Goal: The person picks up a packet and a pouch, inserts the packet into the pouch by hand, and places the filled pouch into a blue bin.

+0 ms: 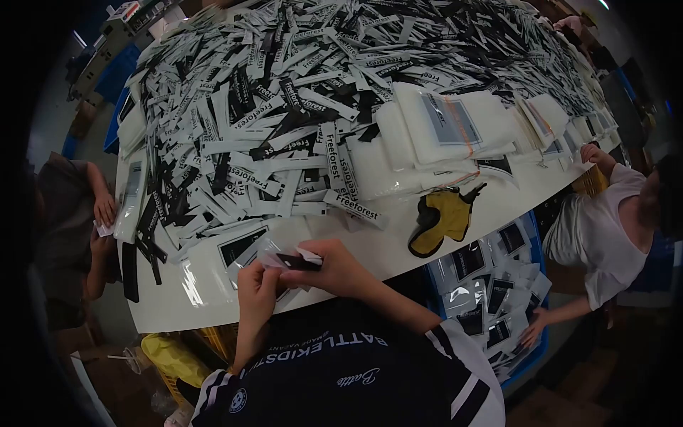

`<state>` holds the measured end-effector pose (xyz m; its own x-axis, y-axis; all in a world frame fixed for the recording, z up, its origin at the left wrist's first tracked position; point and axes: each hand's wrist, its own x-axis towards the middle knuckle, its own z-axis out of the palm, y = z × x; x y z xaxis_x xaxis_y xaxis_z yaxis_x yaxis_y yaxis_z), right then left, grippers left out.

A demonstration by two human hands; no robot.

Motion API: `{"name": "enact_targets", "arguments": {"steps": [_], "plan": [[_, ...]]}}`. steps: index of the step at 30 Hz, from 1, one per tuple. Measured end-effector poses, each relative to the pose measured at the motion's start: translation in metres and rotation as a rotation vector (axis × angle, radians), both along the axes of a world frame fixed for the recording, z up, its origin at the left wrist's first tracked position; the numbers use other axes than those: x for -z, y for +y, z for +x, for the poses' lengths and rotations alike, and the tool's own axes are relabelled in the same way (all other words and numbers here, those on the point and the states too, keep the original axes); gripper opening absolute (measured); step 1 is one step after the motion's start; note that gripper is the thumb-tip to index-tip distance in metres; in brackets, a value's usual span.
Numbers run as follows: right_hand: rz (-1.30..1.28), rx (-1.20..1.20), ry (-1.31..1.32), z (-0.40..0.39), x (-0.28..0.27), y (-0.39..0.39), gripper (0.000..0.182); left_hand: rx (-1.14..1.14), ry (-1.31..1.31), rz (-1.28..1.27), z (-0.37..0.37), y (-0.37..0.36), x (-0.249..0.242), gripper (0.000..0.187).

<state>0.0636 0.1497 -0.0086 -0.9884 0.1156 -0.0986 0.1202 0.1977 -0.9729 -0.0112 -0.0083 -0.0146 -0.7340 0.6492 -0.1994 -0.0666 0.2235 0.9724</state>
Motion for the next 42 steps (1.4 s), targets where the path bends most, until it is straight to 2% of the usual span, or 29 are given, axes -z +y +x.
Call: {"name": "enact_targets", "arguments": {"steps": [2,3,5,6,9,13,16,18,19,21,22,24,25,26,27,28,32,34,37,41,42], "plan": [[-0.026,0.159,0.333,-0.003,0.008,-0.004,0.034,-0.085,-0.006,0.058,0.0,0.0,0.011,0.013],[-0.026,0.161,0.335,-0.002,0.007,-0.007,0.034,-0.012,0.056,-0.068,0.0,0.004,0.003,0.013],[0.333,0.115,0.327,0.004,0.005,-0.016,0.052,-0.016,0.369,-0.135,0.006,0.016,-0.014,0.019],[0.449,0.13,0.392,0.004,0.007,-0.02,0.057,0.027,0.436,-0.135,0.004,0.014,-0.017,0.024],[0.539,0.085,0.415,0.003,0.008,-0.017,0.059,0.029,0.529,-0.201,0.006,0.018,-0.025,0.024],[0.47,0.016,0.363,0.004,0.013,-0.007,0.059,0.033,0.541,-0.203,0.004,0.02,-0.022,0.02],[0.465,0.101,0.391,0.007,0.011,-0.009,0.056,0.022,0.449,-0.154,0.006,0.02,-0.016,0.019],[0.57,0.243,0.524,0.008,0.006,-0.009,0.05,-0.011,0.323,-0.174,0.007,0.015,0.001,0.022],[0.569,0.243,0.522,0.009,0.002,-0.009,0.05,-0.038,0.477,-0.119,0.008,0.016,0.007,0.025],[0.515,0.247,0.542,0.011,-0.007,-0.005,0.045,-0.17,0.345,-0.164,0.01,0.01,-0.001,0.033],[0.515,0.246,0.538,0.011,-0.01,-0.002,0.045,-0.307,0.585,-0.027,0.008,0.013,-0.005,0.046],[0.183,0.203,0.434,0.012,-0.016,0.004,0.036,-0.314,1.088,0.129,0.007,0.007,-0.016,0.057],[-0.112,0.134,0.255,0.016,-0.021,0.005,0.021,-0.154,1.163,0.114,0.008,0.002,-0.023,0.063],[-0.112,0.128,0.252,0.018,-0.021,0.004,0.021,-0.002,1.1,0.149,0.008,0.005,-0.03,0.067],[-0.336,0.148,0.183,0.02,-0.021,0.001,0.02,0.145,1.032,0.183,0.007,0.01,-0.036,0.071],[-0.559,0.168,0.111,0.022,-0.021,0.0,0.019,0.149,0.957,0.178,0.006,0.018,-0.042,0.079],[-0.671,0.299,0.063,0.026,-0.022,-0.002,0.012,0.112,1.044,0.044,0.012,0.03,-0.026,0.084],[-0.323,0.494,0.194,0.027,-0.013,-0.005,0.012,0.143,1.052,0.006,0.015,0.031,-0.026,0.08],[-0.227,0.557,0.123,0.03,-0.004,-0.004,0.013,0.173,1.05,-0.068,0.023,0.034,-0.023,0.076],[-0.228,0.499,0.153,0.035,0.003,0.01,0.012,0.177,1.07,-0.08,0.022,0.035,-0.03,0.079],[-0.416,0.53,0.196,0.037,0.003,0.012,0.011,0.179,1.07,-0.081,0.019,0.035,-0.031,0.079]]}}
